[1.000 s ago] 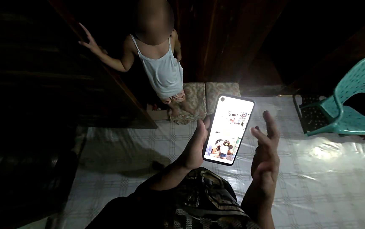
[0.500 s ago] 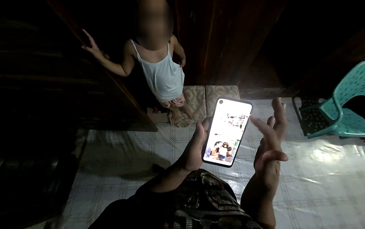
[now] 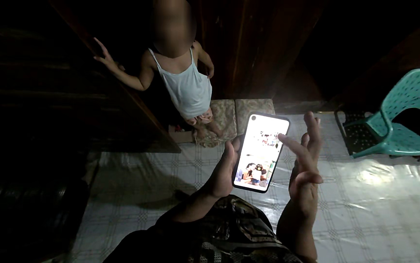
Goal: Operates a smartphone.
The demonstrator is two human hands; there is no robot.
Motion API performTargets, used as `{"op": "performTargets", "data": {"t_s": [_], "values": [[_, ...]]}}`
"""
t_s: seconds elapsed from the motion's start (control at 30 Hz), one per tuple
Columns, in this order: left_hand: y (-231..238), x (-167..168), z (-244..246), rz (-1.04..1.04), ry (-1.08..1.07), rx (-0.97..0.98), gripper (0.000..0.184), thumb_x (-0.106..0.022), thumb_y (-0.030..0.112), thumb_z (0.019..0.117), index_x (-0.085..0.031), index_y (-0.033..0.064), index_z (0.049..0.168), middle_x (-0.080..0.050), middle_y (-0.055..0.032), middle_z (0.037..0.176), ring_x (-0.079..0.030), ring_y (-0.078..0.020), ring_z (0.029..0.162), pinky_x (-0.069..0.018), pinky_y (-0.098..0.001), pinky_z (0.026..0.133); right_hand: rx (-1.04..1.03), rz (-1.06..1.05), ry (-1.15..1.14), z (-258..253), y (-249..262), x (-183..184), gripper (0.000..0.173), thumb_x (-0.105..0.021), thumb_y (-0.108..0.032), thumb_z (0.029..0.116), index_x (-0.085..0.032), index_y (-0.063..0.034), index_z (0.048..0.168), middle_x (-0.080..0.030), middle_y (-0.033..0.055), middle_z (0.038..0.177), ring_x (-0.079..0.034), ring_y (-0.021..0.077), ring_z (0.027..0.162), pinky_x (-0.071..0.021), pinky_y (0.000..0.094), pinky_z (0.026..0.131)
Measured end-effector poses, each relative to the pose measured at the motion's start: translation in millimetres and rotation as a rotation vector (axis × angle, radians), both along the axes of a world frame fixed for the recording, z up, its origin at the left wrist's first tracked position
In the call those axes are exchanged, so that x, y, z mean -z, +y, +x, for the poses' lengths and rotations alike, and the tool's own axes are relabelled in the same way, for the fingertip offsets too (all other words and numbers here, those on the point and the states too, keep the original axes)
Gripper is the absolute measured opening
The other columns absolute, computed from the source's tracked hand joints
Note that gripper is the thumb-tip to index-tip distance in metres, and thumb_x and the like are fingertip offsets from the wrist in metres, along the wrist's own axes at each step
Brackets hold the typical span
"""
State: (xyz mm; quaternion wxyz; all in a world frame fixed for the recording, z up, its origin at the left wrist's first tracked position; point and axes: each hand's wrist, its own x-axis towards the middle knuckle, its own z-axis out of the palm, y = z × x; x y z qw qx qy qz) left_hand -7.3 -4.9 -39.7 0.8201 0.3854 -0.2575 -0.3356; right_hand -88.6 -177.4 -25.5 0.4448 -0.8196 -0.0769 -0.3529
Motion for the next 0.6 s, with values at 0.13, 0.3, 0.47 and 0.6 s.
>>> {"op": "performTargets", "data": {"t_s": [0.13, 0.3, 0.47, 0.6], "values": [[1.0, 1.2, -0.3, 0.009, -0.001, -0.003, 0.090, -0.030, 0.080, 0.0913, -0.031, 0.0163, 0.155, -0.056, -0.0038, 0.141, -0.060, -0.0165, 0.123, -0.0522, -0.0395, 0.102, 0.001, 0.009, -0.002, 1.3, 0.6, 0.3, 0.063, -0.023, -0.073, 0.0991, -0.056, -0.0407, 0.142, -0.013, 0.0002, 0.170, 0.004, 0.0274, 0.157, -0.0037, 0.0529, 0.126], [3.0, 0.1, -3.0, 0.049, 0.013, -0.021, 0.092, -0.034, 0.081, 0.0897, -0.031, 0.0177, 0.156, -0.057, -0.0027, 0.140, -0.060, -0.0154, 0.122, -0.0527, -0.0382, 0.101, -0.002, 0.001, 0.015, 2.5, 1.6, 2.1, 0.060, -0.026, -0.070, 0.1004, -0.056, -0.0393, 0.142, -0.012, 0.0010, 0.170, 0.004, 0.0280, 0.157, -0.0033, 0.0536, 0.126], [4.2, 6.5, -3.4, 0.033, 0.009, -0.014, 0.094, -0.035, 0.082, 0.0890, -0.027, 0.0186, 0.157, -0.054, -0.0034, 0.144, -0.057, -0.0164, 0.127, -0.0507, -0.0411, 0.104, 0.008, 0.044, -0.046, 0.8, 2.3, -0.3, 0.068, -0.024, -0.075, 0.0977, -0.062, -0.0347, 0.137, -0.021, -0.0012, 0.168, -0.006, 0.0267, 0.157, -0.0111, 0.0514, 0.126], [5.6, 3.6, -4.1, 0.029, -0.007, -0.042, 0.092, -0.032, 0.080, 0.0910, -0.030, 0.0154, 0.156, -0.057, -0.0032, 0.140, -0.060, -0.0148, 0.122, -0.0528, -0.0381, 0.101, 0.014, 0.108, -0.120, -5.1, 3.8, -5.3, 0.065, -0.028, -0.076, 0.0961, -0.065, -0.0366, 0.132, -0.028, -0.0042, 0.165, -0.016, 0.0247, 0.155, -0.0212, 0.0475, 0.125]]}}
